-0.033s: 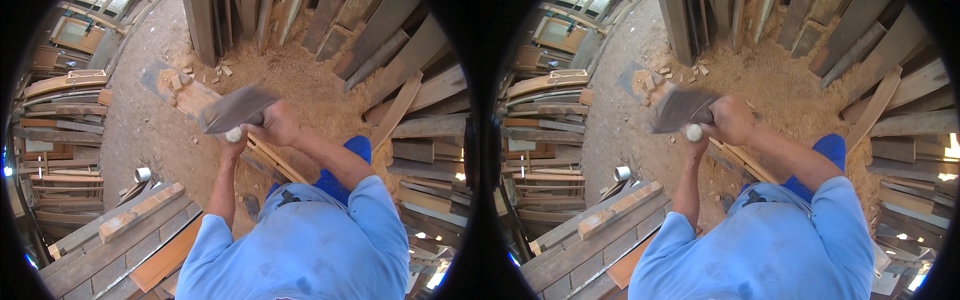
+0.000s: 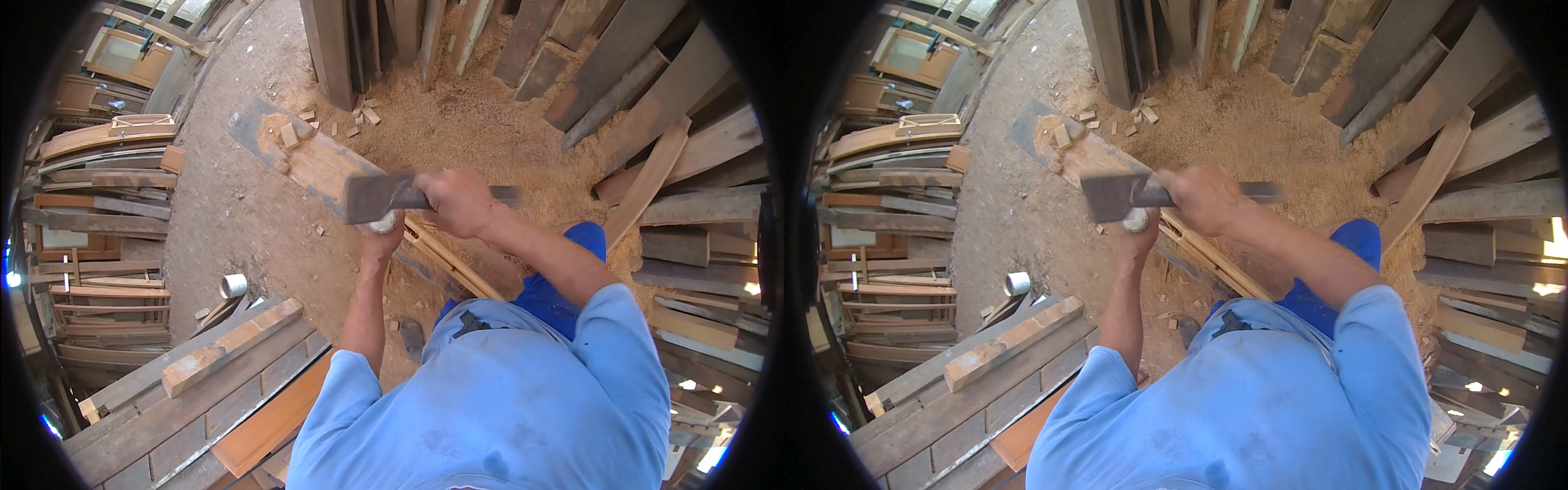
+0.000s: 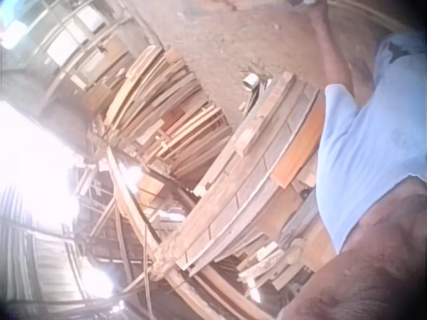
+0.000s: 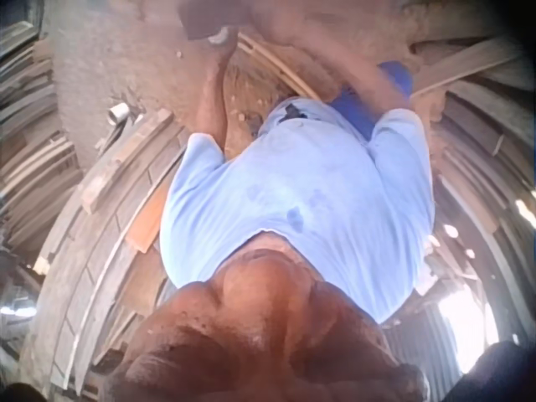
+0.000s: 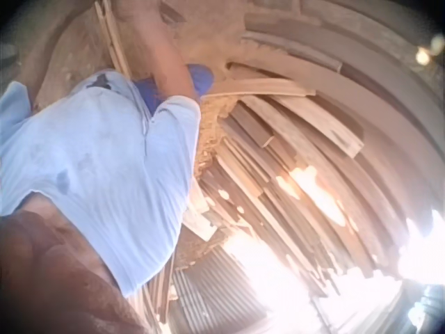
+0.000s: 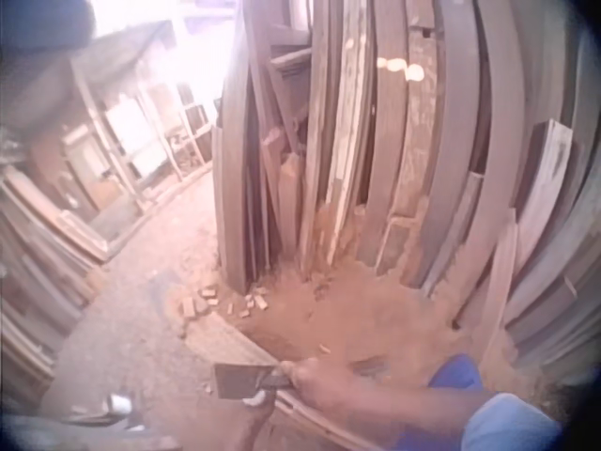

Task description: The person chisels a groove into a wooden beam, using an axe as a hammer to strike the handle of a chisel, and periodically removes the long wooden strip from the workspace.

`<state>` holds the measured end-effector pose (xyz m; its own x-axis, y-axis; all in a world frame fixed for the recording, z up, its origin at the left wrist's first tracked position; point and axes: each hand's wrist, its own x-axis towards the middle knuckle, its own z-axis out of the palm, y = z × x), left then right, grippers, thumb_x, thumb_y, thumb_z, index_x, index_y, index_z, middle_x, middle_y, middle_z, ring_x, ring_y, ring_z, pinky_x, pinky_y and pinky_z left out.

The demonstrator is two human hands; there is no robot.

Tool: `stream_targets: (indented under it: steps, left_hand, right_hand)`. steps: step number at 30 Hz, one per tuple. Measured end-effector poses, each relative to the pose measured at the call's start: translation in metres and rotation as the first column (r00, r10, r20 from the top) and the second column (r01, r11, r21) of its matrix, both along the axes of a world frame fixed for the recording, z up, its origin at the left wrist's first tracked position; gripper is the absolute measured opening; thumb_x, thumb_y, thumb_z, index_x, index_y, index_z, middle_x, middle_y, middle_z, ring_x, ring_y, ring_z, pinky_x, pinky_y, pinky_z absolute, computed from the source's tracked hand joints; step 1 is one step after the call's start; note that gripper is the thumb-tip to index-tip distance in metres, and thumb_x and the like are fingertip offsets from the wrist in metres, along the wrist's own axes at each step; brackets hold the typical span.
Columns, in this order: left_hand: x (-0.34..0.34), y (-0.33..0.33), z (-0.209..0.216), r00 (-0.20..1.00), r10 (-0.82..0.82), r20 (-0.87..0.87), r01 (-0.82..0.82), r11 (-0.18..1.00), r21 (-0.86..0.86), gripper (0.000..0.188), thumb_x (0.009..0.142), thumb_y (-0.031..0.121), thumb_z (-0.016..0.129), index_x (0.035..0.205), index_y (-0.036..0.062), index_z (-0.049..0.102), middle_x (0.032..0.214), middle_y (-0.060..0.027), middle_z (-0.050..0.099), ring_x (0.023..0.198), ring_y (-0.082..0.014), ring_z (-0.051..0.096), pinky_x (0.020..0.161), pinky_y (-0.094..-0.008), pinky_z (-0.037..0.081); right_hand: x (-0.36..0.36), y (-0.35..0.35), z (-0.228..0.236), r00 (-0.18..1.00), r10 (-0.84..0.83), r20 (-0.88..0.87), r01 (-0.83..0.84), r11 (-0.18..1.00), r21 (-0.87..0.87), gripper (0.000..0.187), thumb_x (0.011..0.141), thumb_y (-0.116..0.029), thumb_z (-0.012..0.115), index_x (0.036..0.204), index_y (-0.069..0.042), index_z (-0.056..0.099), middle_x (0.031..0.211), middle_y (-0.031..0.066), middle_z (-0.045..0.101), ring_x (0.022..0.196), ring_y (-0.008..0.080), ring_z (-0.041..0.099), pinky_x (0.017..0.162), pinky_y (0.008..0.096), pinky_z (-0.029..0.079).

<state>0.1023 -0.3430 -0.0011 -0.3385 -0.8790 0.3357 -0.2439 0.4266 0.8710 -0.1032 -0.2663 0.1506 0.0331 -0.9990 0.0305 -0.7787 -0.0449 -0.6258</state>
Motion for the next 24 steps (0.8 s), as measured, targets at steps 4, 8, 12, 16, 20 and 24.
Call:
stream_targets:
  steps: [4, 8, 12, 16, 20, 24]
  left_hand:
    - [0.004, 0.0, 0.001, 0.993, -0.102, 0.059, 0.084, 0.965, 0.249, 0.029, 0.083, 0.005, 0.075, 0.112, 0.0035, 0.068, 0.106, -0.0097, 0.07, 0.096, -0.0186, 0.066, 0.083, -0.035, 0.054]
    - [-0.026, 0.007, 0.029, 0.998, -0.008, 0.064, 0.011, 0.999, -0.041, 0.022, 0.086, 0.003, 0.074, 0.107, 0.0005, 0.069, 0.098, -0.0089, 0.074, 0.091, -0.0177, 0.071, 0.078, -0.0331, 0.056]
    - [-0.018, -0.039, 0.011, 0.993, 0.081, -0.083, -0.056, 0.96, 0.273, 0.016, 0.089, 0.001, 0.068, 0.105, 0.0016, 0.067, 0.091, -0.0072, 0.072, 0.08, -0.0153, 0.071, 0.069, -0.0295, 0.056]
    - [-0.014, -0.051, 0.03, 0.989, 0.007, -0.15, 0.02, 0.983, 0.181, 0.011, 0.092, 0.002, 0.067, 0.101, 0.0028, 0.062, 0.08, -0.0032, 0.066, 0.068, -0.0123, 0.067, 0.061, -0.0264, 0.054]
    - [-0.039, -0.043, 0.078, 0.996, -0.026, -0.085, 0.043, 0.98, 0.196, 0.01, 0.094, 0.006, 0.069, 0.096, 0.0038, 0.059, 0.072, -0.0004, 0.06, 0.061, -0.0102, 0.064, 0.056, -0.0258, 0.052]
    - [-0.047, -0.053, 0.071, 0.997, -0.072, -0.026, 0.076, 0.945, 0.317, 0.013, 0.095, 0.009, 0.071, 0.094, 0.0049, 0.059, 0.07, -0.0007, 0.06, 0.059, -0.009, 0.061, 0.054, -0.0259, 0.049]
  right_hand:
    - [-0.024, 0.007, -0.013, 0.998, -0.021, -0.063, 0.033, 0.98, 0.195, 0.041, 0.078, -0.016, 0.074, 0.116, -0.001, 0.07, 0.085, 0.0228, 0.071, 0.075, 0.0364, 0.07, 0.069, 0.0471, 0.054]
    - [-0.015, 0.026, -0.011, 0.941, -0.135, 0.309, 0.067, 0.973, 0.221, 0.044, 0.077, -0.017, 0.074, 0.116, 0.004, 0.068, 0.076, 0.0169, 0.066, 0.071, 0.0252, 0.066, 0.066, 0.0431, 0.051]
    - [-0.001, 0.027, 0.007, 0.779, -0.214, 0.59, 0.07, 0.964, 0.257, 0.038, 0.075, -0.019, 0.069, 0.105, 0.004, 0.069, 0.075, 0.0185, 0.065, 0.07, 0.0272, 0.065, 0.069, 0.0413, 0.051]
    - [-0.005, 0.037, 0.011, 0.706, -0.249, 0.663, 0.157, 0.968, 0.196, 0.043, 0.08, -0.02, 0.071, 0.113, 0.006, 0.068, 0.076, 0.0138, 0.064, 0.072, 0.0192, 0.062, 0.07, 0.0369, 0.051]
    - [-0.016, 0.051, 0.043, 0.679, -0.32, 0.661, 0.226, 0.947, 0.226, 0.044, 0.085, -0.019, 0.074, 0.12, 0.007, 0.065, 0.084, 0.0083, 0.066, 0.076, 0.0145, 0.06, 0.072, 0.0339, 0.051]
    - [-0.025, 0.057, 0.067, 0.612, -0.345, 0.712, 0.319, 0.931, 0.177, 0.043, 0.086, -0.016, 0.076, 0.121, 0.006, 0.066, 0.089, 0.0035, 0.067, 0.078, 0.0124, 0.059, 0.073, 0.0318, 0.051]
